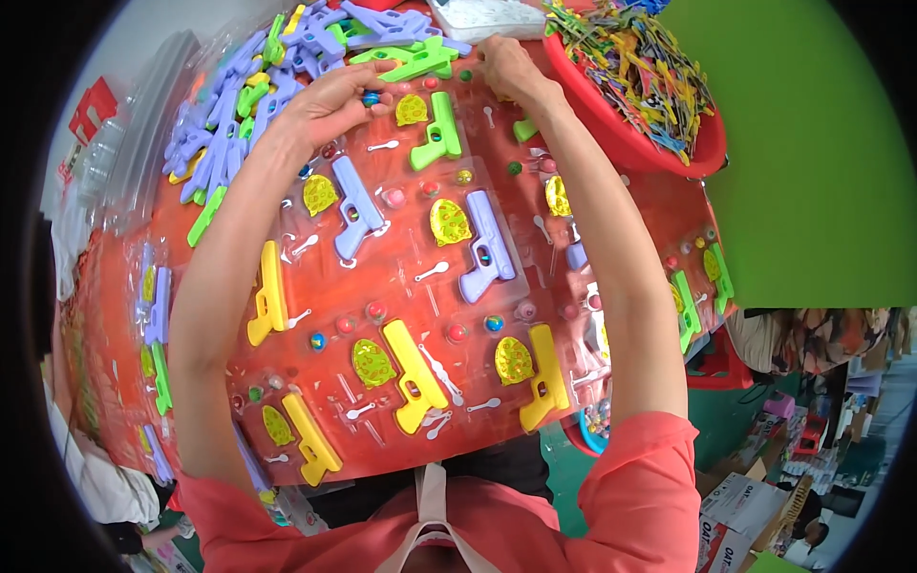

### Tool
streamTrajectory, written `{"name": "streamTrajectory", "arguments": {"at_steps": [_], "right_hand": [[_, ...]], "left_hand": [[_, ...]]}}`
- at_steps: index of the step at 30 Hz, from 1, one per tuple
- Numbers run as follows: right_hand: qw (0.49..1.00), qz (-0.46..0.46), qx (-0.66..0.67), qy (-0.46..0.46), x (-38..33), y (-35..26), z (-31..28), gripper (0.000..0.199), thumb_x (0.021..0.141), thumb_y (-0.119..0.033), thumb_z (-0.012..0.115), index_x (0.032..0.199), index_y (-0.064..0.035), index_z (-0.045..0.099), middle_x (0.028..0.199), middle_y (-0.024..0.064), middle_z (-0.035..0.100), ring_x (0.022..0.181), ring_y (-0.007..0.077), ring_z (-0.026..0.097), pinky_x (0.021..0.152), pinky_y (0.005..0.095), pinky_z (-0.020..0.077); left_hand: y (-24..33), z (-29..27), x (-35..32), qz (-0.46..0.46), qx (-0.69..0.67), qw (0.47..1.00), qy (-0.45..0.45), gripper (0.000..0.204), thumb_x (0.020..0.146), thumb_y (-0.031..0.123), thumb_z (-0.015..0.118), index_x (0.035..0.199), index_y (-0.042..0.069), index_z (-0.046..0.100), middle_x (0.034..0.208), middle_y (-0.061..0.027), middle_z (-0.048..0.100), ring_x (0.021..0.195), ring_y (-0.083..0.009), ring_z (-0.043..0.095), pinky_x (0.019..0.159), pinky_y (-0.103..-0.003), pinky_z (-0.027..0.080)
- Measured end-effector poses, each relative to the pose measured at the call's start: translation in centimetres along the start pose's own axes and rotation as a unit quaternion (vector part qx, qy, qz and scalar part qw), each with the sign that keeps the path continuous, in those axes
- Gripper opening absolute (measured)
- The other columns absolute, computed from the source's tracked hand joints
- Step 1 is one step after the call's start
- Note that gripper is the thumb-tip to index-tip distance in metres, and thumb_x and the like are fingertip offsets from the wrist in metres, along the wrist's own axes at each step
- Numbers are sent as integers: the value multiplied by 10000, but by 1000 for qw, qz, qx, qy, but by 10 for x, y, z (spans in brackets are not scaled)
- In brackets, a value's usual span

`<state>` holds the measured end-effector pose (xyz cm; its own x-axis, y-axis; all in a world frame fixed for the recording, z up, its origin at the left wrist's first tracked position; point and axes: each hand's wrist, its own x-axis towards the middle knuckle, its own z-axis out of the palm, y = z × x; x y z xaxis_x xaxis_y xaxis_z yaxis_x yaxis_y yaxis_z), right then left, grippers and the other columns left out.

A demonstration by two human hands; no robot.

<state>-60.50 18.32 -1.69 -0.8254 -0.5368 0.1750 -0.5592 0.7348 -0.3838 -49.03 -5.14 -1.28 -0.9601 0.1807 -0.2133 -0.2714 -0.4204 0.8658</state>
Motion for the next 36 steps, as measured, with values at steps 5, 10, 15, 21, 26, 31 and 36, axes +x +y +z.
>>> {"name": "streamTrajectory", "arguments": {"at_steps": [5,10,15,21,26,31,36], "right_hand": [[988,-51,-114,96,20,10,2,212,797,-164,670,928,1,652,836,238,651,830,384,646,720,449,501],[951,-106,-290,27,39,53,-7,183,809,-75,557,944,11,645,946,271,645,911,406,642,786,479,526],[952,-126,-274,46,50,55,-10,203,838,-71,477,928,-5,646,933,260,652,880,385,653,778,462,525],[977,-125,-174,21,59,23,-21,186,769,-95,653,936,-16,668,831,203,663,748,306,663,663,384,512],[976,-126,-167,-52,44,17,-7,188,754,-164,693,895,-39,690,848,170,680,779,297,664,707,374,518],[968,-105,-228,0,38,19,-12,200,790,-200,680,926,-55,703,847,158,685,776,309,658,718,390,508],[986,-107,-74,-104,37,6,-17,276,761,-232,720,960,-43,695,795,135,679,714,210,647,651,342,506]], "left_hand": [[-2,-12,-22,4,75,995,-65,257,922,284,626,1062,74,575,865,-31,623,657,-70,523,566,-237,405],[-6,11,-37,33,169,984,-47,281,915,350,627,998,86,582,846,-12,643,599,-25,491,526,-211,367],[-9,5,-44,50,166,984,-47,364,894,434,632,970,80,591,819,-30,664,533,-21,476,444,-194,303],[-12,-1,-46,62,192,979,-4,428,901,516,577,971,93,593,737,-33,638,481,-26,458,413,-196,279],[-21,2,-45,69,186,980,-18,458,891,537,580,989,90,598,679,-21,608,464,-23,449,400,-203,260],[-23,-2,-47,55,190,980,-7,473,891,525,587,993,63,596,648,-19,586,435,-25,425,392,-187,243],[-21,2,-52,55,168,984,5,459,895,492,602,990,43,592,633,-12,563,428,-23,412,377,-176,245]]}}
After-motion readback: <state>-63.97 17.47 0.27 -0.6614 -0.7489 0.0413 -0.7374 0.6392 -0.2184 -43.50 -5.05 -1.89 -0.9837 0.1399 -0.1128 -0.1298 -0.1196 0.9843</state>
